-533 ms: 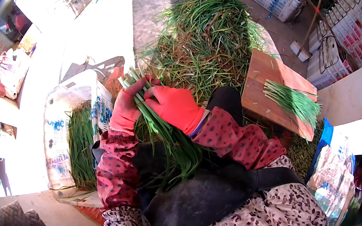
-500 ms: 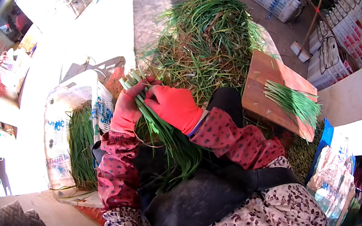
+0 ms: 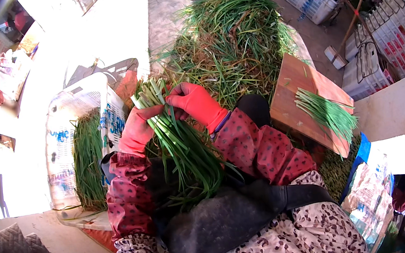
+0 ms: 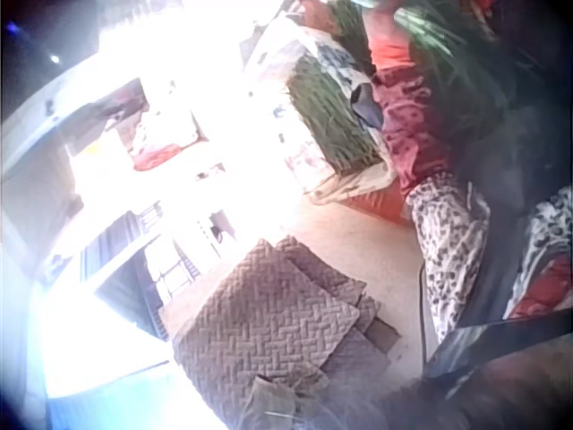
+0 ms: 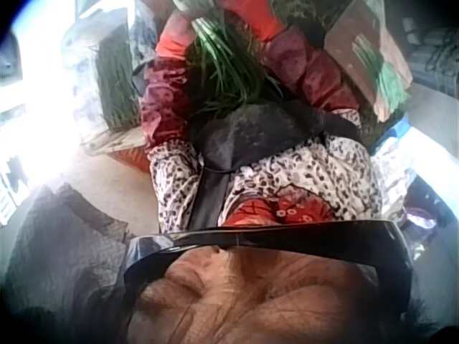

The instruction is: The person sorts bundles of chives by hand, stripping off loose or yellowed leaves and aligning the stems one bundle at a time.

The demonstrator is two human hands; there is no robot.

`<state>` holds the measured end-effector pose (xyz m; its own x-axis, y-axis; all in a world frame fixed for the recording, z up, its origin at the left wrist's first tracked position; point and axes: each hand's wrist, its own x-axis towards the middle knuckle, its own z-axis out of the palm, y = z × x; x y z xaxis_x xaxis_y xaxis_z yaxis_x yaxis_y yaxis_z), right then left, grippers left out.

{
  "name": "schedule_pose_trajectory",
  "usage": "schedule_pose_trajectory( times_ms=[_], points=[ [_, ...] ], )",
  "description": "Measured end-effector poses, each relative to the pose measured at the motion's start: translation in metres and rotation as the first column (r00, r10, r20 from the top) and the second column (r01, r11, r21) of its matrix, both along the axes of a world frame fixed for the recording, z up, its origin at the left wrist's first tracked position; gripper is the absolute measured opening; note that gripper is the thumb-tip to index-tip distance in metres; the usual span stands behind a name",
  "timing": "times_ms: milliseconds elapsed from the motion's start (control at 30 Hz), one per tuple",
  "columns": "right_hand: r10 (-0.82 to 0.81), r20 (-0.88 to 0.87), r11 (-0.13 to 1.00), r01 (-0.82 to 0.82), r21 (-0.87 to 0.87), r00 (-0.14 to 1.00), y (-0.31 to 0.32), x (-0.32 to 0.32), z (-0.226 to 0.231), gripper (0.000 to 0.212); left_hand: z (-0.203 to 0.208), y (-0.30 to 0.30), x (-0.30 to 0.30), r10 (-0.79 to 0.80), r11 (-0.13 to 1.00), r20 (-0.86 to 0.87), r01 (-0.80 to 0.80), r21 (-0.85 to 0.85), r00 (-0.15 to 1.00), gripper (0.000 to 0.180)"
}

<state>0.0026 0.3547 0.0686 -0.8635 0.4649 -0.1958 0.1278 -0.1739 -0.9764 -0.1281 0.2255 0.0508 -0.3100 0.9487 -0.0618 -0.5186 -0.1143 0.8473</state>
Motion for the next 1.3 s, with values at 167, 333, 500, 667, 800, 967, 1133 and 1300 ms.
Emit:
schedule_pose_trajectory(
  times_ms=[167,333,500,667,800,967,1133,1300],
  points=[
    [-0.024,-0.256,0.994,-0.004,-0.110,0.966,0.035,0.010,0.038,0.017,-0.007,-0.042,-0.029,0.176,0.977,0.050,-0.168,-0.132,0.983,0.032],
    [-0.202,-0.465,0.956,0.072,-0.283,0.862,0.147,0.041,0.040,0.019,-0.020,-0.132,-0.056,0.394,0.896,0.239,-0.429,0.116,0.888,0.035],
    [-0.043,-0.197,0.995,0.023,-0.100,0.979,0.090,0.022,0.018,0.014,-0.047,-0.191,-0.049,0.432,0.884,0.319,-0.466,0.036,0.844,0.032],
    [0.464,-0.009,0.884,-0.464,-0.051,0.886,-0.004,-0.008,0.062,0.013,-0.024,-0.152,-0.034,0.407,0.904,0.186,-0.424,0.058,0.894,0.042],
    [0.587,-0.107,0.780,-0.596,-0.191,0.803,-0.046,-0.041,0.069,0.015,0.012,-0.106,-0.008,0.385,0.904,0.085,-0.394,0.166,0.919,0.053],
    [0.487,-0.100,0.819,-0.493,-0.292,0.868,-0.043,-0.059,0.062,0.016,0.022,-0.089,0.006,0.252,0.960,0.058,-0.257,0.107,0.966,0.033],
    [0.442,-0.182,0.772,-0.475,-0.423,0.879,-0.046,-0.060,0.071,0.015,0.014,-0.080,0.017,0.234,0.964,0.105,-0.244,0.103,0.967,0.032],
    [0.254,-0.634,0.609,-0.631,-0.482,0.730,0.002,-0.076,0.089,0.017,0.003,-0.091,0.011,0.196,0.981,0.091,-0.194,-0.032,0.976,0.045]
  ],
)
